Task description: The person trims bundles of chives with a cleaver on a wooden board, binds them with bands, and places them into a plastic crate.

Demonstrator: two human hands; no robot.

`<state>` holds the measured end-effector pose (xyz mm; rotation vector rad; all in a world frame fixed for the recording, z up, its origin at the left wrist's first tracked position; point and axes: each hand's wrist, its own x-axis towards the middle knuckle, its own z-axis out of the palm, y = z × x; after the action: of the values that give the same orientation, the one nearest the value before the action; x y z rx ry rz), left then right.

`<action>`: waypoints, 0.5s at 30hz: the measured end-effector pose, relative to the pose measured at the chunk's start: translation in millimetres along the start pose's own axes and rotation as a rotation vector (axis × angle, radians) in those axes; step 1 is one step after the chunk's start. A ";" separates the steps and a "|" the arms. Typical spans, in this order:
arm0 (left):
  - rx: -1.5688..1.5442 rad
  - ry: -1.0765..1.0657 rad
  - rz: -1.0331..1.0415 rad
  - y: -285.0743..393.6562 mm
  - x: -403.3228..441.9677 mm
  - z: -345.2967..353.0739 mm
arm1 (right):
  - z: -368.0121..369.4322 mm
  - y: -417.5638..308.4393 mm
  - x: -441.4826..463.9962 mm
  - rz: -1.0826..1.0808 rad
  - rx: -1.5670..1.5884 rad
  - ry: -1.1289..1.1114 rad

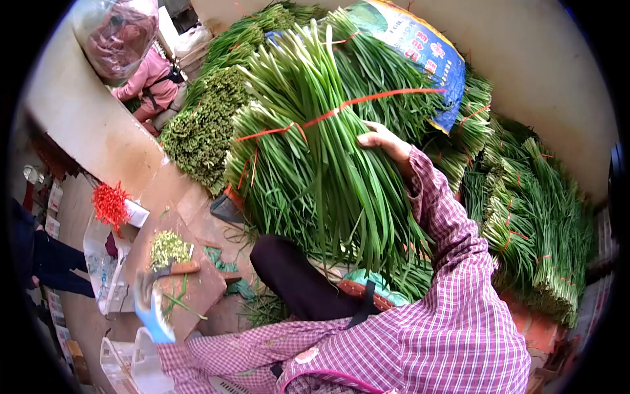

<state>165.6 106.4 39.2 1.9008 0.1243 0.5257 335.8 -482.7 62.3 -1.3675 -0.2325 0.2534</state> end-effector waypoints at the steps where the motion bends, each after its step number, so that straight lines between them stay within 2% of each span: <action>1: -0.034 -0.082 0.014 26.6 5.8 30.1 | 13.0 5.4 5.8 0.022 0.030 -0.020; 3: -0.180 -0.267 0.028 67.1 13.0 75.7 | 65.9 -15.7 2.1 0.023 0.198 -0.250; 5: -0.472 -0.553 0.143 100.4 16.0 109.3 | 105.9 -12.7 19.1 0.014 0.234 -0.398; 7: -0.695 -0.741 0.119 109.1 30.2 124.2 | 150.9 -14.6 31.0 -0.016 0.105 -0.423; 9: -0.931 -0.613 -0.087 125.8 26.7 135.1 | 192.5 -15.9 48.6 -0.030 -0.123 -0.511; 10: -0.832 -0.439 -0.002 145.9 18.2 143.2 | 213.8 -18.0 52.4 -0.053 -0.190 -0.560; 11: -0.827 -0.207 -0.113 143.8 15.9 139.9 | 234.4 -22.2 55.1 -0.084 -0.257 -0.609; 13: -0.977 -0.155 -0.186 135.6 19.8 118.9 | 271.3 -25.9 58.8 -0.092 -0.334 -0.736; 14: -0.990 -0.140 -0.197 137.3 13.6 109.4 | 288.9 -22.1 61.2 -0.185 -0.402 -0.720; 15: -0.978 -0.054 -0.234 127.5 13.1 95.0 | 299.9 -19.9 59.7 -0.119 -0.384 -0.784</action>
<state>196.3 -20.6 130.7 0.9273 0.0365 0.2846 300.7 -188.1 138.9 -1.5688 -1.0554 0.6661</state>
